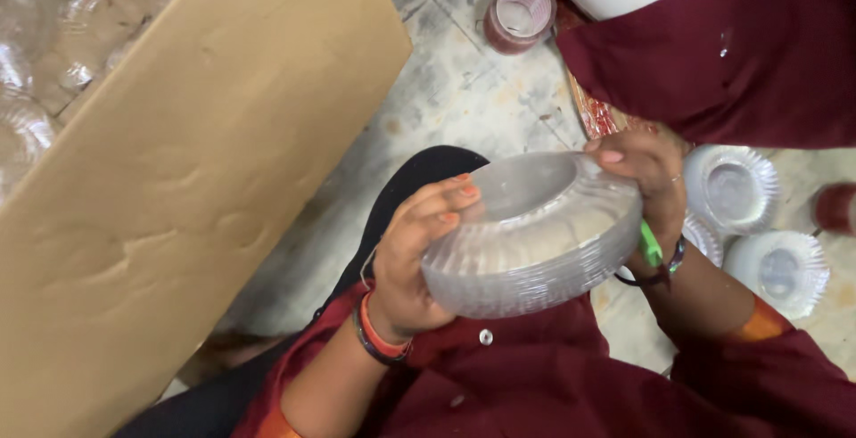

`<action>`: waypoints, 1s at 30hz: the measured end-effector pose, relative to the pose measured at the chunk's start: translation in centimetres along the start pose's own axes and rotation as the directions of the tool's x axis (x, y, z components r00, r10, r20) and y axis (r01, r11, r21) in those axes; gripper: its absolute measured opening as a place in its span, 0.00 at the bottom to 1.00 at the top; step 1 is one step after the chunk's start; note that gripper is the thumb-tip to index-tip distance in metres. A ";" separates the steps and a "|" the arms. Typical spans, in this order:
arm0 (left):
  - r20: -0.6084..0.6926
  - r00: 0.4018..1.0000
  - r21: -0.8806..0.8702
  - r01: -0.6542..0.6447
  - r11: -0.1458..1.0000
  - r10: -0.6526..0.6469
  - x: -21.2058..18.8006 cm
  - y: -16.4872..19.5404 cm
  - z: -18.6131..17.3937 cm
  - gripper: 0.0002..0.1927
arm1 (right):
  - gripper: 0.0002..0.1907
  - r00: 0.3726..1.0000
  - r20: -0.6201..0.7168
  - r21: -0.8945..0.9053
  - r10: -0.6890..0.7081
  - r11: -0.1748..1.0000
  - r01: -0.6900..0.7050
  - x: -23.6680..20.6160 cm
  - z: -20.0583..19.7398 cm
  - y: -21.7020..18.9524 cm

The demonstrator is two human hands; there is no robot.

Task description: The person sits on the floor and uses a small green blade to trim the edges of clear plastic plates. They pick up plates from a cardboard box, trim the rims, and place the finished plates into the box.

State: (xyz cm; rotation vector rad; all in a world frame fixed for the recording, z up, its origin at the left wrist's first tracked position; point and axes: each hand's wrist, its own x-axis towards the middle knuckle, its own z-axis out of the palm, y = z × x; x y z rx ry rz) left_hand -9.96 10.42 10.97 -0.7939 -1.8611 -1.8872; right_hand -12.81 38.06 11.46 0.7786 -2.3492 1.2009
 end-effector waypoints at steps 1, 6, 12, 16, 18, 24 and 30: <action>-0.009 1.000 -0.005 -0.004 1.000 0.004 -0.4 0.7 -0.2 0.36 | 0.26 1.000 0.015 -0.013 0.002 1.000 -0.002 0.1 0.0 -0.8; -0.097 0.995 -0.052 -0.023 0.998 0.018 -2.4 3.7 -0.6 0.38 | 0.26 0.988 0.055 -0.074 -0.143 0.986 0.146 1.4 -0.3 -4.5; -0.150 0.987 0.005 0.057 0.998 -0.055 -5.0 5.1 -1.4 0.35 | 0.31 0.984 0.150 -0.131 -0.092 0.985 0.112 0.8 0.0 -6.5; -0.134 0.978 0.346 0.199 0.917 -0.161 -5.9 3.2 -2.8 0.31 | 0.33 0.947 0.187 -0.167 0.260 0.959 -0.230 -2.3 3.6 -5.3; -0.098 0.976 0.408 0.219 0.886 -0.196 -6.0 1.6 -3.3 0.29 | 0.35 0.965 0.158 -0.094 0.210 0.976 -0.197 -4.3 5.8 -4.2; -0.041 0.980 0.236 0.197 0.952 -0.192 -6.0 -1.3 -2.9 0.30 | 0.38 0.991 0.096 0.037 0.095 0.994 -0.099 -6.8 7.5 -2.1; -0.091 0.947 -0.045 0.305 0.951 -0.308 -6.3 -1.1 -2.9 0.31 | 0.36 0.971 0.040 0.155 0.237 0.958 -0.241 -7.4 7.5 -3.5</action>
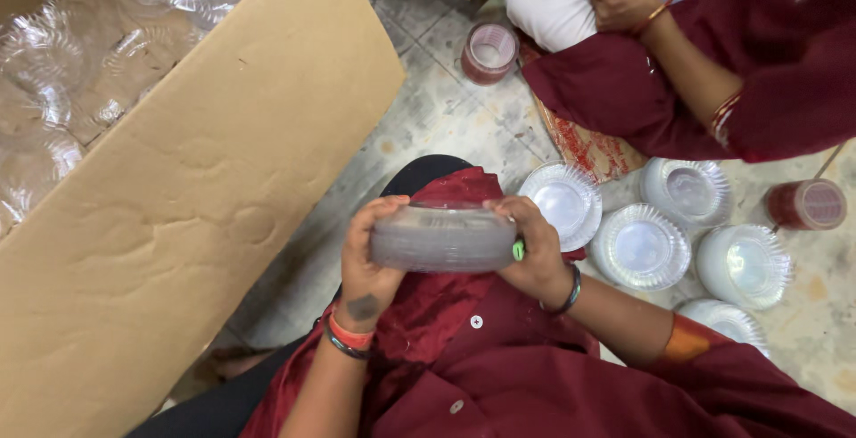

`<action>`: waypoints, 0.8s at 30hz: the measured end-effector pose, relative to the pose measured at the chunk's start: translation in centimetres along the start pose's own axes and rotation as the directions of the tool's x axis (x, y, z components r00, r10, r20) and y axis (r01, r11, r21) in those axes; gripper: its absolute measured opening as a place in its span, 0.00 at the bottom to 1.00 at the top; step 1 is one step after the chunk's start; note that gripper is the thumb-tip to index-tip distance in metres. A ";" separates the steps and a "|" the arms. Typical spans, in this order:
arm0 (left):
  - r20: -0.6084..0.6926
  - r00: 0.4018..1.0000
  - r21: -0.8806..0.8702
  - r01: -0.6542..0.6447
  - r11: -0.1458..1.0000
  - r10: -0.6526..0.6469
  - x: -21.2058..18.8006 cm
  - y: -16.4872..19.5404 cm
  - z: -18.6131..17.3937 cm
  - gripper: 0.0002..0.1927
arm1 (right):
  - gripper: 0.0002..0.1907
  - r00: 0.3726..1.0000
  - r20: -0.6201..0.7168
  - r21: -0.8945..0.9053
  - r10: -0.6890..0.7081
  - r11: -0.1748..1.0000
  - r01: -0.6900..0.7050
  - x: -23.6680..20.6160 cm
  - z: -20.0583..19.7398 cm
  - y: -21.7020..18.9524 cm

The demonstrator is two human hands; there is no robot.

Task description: The person sits on the floor and uses a small green blade to trim the edges of clear plastic plates. They pick up plates from a cardboard box, trim the rims, and place the finished plates into the box.

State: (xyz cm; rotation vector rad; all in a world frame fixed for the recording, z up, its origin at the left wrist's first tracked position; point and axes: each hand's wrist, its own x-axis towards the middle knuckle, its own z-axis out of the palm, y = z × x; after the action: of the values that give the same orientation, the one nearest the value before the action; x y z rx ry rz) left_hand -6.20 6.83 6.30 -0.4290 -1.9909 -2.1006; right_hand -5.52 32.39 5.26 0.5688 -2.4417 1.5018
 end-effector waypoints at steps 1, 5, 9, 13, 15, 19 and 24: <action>0.011 1.000 -0.039 0.003 0.999 -0.002 0.1 -0.2 -0.1 0.33 | 0.36 0.999 -0.003 0.008 0.036 0.999 -0.036 -0.5 0.2 -0.5; 0.030 0.993 -0.163 0.114 0.980 -0.111 -0.1 -1.2 -0.6 0.30 | 0.39 0.985 0.058 -0.038 0.163 0.986 -0.161 -2.5 0.7 -3.0; 0.157 0.931 -0.309 0.364 0.879 -0.330 -2.4 -1.8 -1.5 0.28 | 0.49 0.842 0.367 -0.096 0.396 0.916 -0.389 -4.6 -1.1 -5.5; 0.327 0.844 -0.208 0.503 0.839 -0.425 -5.8 -2.0 -2.7 0.26 | 0.51 0.695 0.703 0.087 0.153 0.951 -0.298 -4.6 -3.6 -4.9; 0.401 0.795 -0.244 0.571 0.784 -0.455 -6.8 -2.4 -3.1 0.25 | 0.46 0.601 0.734 0.304 0.317 0.638 -0.708 -4.1 -4.6 -4.4; 0.485 0.784 -0.353 0.580 0.734 -0.387 -6.9 -3.1 -3.4 0.26 | 0.17 0.720 0.685 0.108 0.113 0.961 -0.253 -2.4 -5.6 -4.6; 0.484 0.827 -0.275 0.453 0.848 -0.284 -6.0 -2.8 -2.7 0.28 | 0.44 0.639 0.715 0.118 0.283 0.853 -0.509 -1.9 -3.5 -5.8</action>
State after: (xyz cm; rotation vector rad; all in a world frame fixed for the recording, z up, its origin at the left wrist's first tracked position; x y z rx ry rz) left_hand -1.77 4.06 1.43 -0.6582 -2.0060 -2.8858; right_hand -1.42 33.54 10.76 0.7811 -3.0513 2.2140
